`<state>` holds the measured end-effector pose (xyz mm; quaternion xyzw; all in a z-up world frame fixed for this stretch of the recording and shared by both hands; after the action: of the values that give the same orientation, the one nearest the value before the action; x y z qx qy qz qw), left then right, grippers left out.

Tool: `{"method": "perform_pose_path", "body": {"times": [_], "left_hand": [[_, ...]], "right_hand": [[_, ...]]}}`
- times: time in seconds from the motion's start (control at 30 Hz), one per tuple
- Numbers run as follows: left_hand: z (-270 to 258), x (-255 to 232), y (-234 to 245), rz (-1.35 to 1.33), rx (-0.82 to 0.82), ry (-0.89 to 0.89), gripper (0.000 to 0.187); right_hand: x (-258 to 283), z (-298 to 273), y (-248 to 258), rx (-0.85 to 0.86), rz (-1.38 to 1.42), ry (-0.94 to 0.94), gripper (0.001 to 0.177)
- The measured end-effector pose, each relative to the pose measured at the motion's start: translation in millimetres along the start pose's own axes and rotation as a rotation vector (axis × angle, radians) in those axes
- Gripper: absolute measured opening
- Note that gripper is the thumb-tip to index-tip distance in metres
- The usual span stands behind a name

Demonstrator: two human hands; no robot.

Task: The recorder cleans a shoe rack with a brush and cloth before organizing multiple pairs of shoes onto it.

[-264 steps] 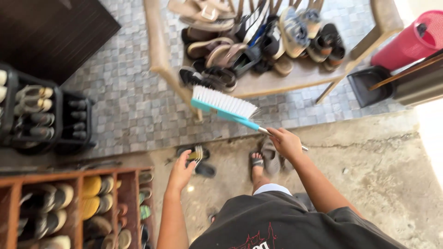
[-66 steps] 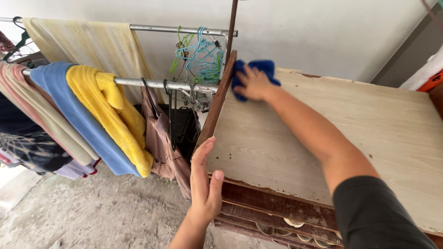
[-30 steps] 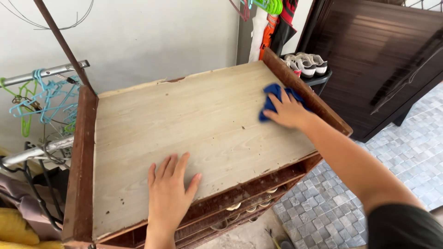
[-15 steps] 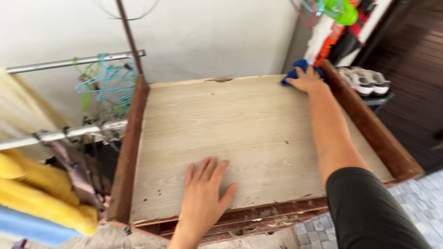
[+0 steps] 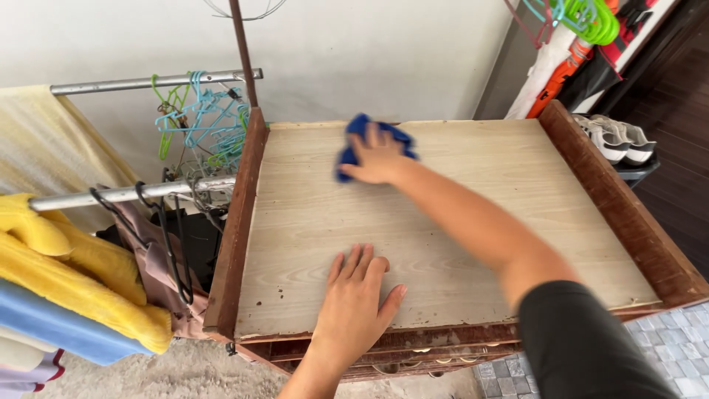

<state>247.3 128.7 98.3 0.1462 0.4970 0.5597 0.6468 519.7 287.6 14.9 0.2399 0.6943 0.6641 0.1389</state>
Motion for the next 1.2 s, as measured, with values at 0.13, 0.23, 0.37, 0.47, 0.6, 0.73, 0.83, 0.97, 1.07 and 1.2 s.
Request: {"method": "perform_pose_path", "body": {"times": [0.13,0.23,0.37,0.47,0.6,0.73,0.83,0.97,1.07,1.2], "left_hand": [[0.7,1.4,3.2,-0.005,0.002,0.009,0.036],[1.9,2.1,5.6,-0.045,-0.019,0.010,0.033],[3.4,1.7,6.8,-0.045,-0.017,0.018,0.033],[4.7,4.9,5.2,-0.061,-0.025,0.023,0.031],[2.9,9.7,3.1,-0.028,-0.078,0.008,0.031],[5.2,4.4,8.5,-0.036,-0.096,-0.007,0.031],[5.3,4.3,11.3,-0.053,-0.103,0.015,0.032],[4.8,3.9,11.7,-0.052,-0.129,0.012,0.031],[7.6,0.5,19.4,-0.068,-0.154,0.041,0.030],[-0.6,4.5,37.7,-0.281,-0.216,0.139,0.029]], "right_hand": [[99.4,21.1,7.8,-0.023,0.043,0.110,0.092],[139.0,26.9,6.4,-0.048,0.095,0.195,0.087],[142.6,8.7,6.2,-0.090,0.119,0.388,0.077],[104.9,-12.5,19.3,-0.095,0.095,0.421,0.075],[-20.2,-19.1,16.7,-0.152,0.038,0.246,0.076],[-189.7,-63.9,21.3,-0.195,0.039,-0.021,0.079],[-279.6,-131.0,33.8,-0.159,0.022,-0.325,0.084],[-303.5,-191.1,26.2,-0.110,0.041,-0.447,0.089],[-273.4,-200.6,20.4,-0.077,0.016,-0.391,0.093],[-167.2,-168.3,11.5,-0.043,0.009,-0.125,0.097]]}}
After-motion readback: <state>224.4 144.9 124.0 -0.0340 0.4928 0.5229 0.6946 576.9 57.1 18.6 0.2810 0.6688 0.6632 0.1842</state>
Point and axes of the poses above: each hand's wrist, its own z-axis towards the middle knuckle, its own y-axis out of the back of the hand, x = y × z, the point moved 9 cm from there along z, towards the middle knuckle, and after that the axes turned 9 degrees about -x, right-handed, at the moved point
